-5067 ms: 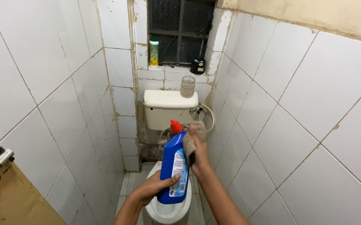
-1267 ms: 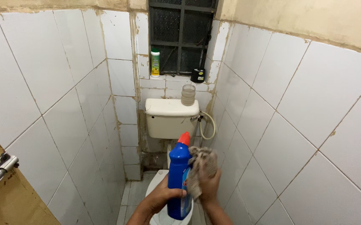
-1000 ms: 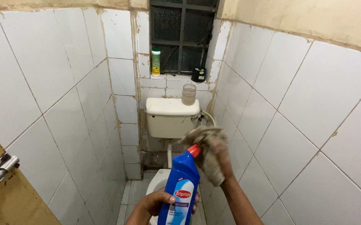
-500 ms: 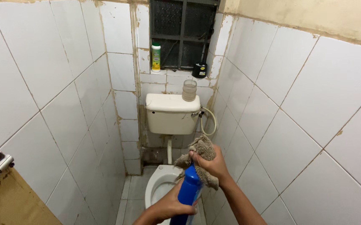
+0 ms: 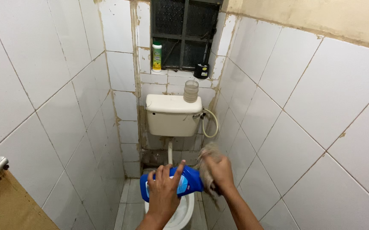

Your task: The person rinses a toilet brush under running water, then wipes the toilet seat and rim with a cloth. They leave the bathroom to retrieve a bottle of toilet cleaner, return, and wipe the bottle with the cloth.

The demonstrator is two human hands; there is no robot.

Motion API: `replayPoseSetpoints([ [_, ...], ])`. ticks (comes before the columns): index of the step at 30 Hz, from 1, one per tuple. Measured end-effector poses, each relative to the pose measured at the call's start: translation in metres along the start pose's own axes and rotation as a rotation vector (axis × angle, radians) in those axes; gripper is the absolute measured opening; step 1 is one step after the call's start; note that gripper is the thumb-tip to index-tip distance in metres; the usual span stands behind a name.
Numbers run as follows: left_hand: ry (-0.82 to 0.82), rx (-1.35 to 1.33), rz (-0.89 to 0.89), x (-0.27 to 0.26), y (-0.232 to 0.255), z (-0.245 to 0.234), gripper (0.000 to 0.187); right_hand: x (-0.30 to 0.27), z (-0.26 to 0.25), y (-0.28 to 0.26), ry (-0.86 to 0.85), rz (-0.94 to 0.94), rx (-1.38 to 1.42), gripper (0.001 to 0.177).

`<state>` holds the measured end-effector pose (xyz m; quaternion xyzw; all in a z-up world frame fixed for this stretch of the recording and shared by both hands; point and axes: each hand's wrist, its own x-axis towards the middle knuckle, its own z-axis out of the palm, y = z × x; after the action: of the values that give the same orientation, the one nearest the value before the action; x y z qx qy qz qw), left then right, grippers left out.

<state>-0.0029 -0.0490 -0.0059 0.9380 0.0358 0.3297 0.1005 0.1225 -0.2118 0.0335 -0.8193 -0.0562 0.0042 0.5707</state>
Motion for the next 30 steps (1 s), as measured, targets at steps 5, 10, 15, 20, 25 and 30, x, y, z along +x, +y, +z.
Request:
replayPoseSetpoints([
  [5, -0.161, -0.5, -0.391, 0.012, -0.006, -0.013, 0.114, 0.005, -0.008, 0.029, 0.162, 0.185, 0.733, 0.045],
  [10, -0.138, -0.617, -0.408, 0.02, 0.0, -0.02, 0.106, -0.039, 0.018, 0.015, 0.023, -0.614, 0.143, 0.041],
  [15, -0.197, -0.658, -0.461, 0.027, -0.007, -0.033, 0.099, -0.075, 0.026, -0.021, 0.042, -0.907, -0.082, 0.039],
  [20, -0.203, -0.659, -0.454, 0.02, -0.004, -0.032, 0.102, -0.077, 0.019, -0.044, 0.038, -0.77, 0.109, 0.024],
  [25, -0.151, -0.619, -0.433, 0.017, 0.001, -0.037, 0.108, -0.074, 0.032, -0.015, 0.041, -0.757, 0.163, 0.033],
  [30, -0.239, -1.051, -0.456, 0.017, -0.017, -0.02, 0.104, -0.038, 0.054, 0.058, -0.189, -0.209, 0.581, 0.043],
])
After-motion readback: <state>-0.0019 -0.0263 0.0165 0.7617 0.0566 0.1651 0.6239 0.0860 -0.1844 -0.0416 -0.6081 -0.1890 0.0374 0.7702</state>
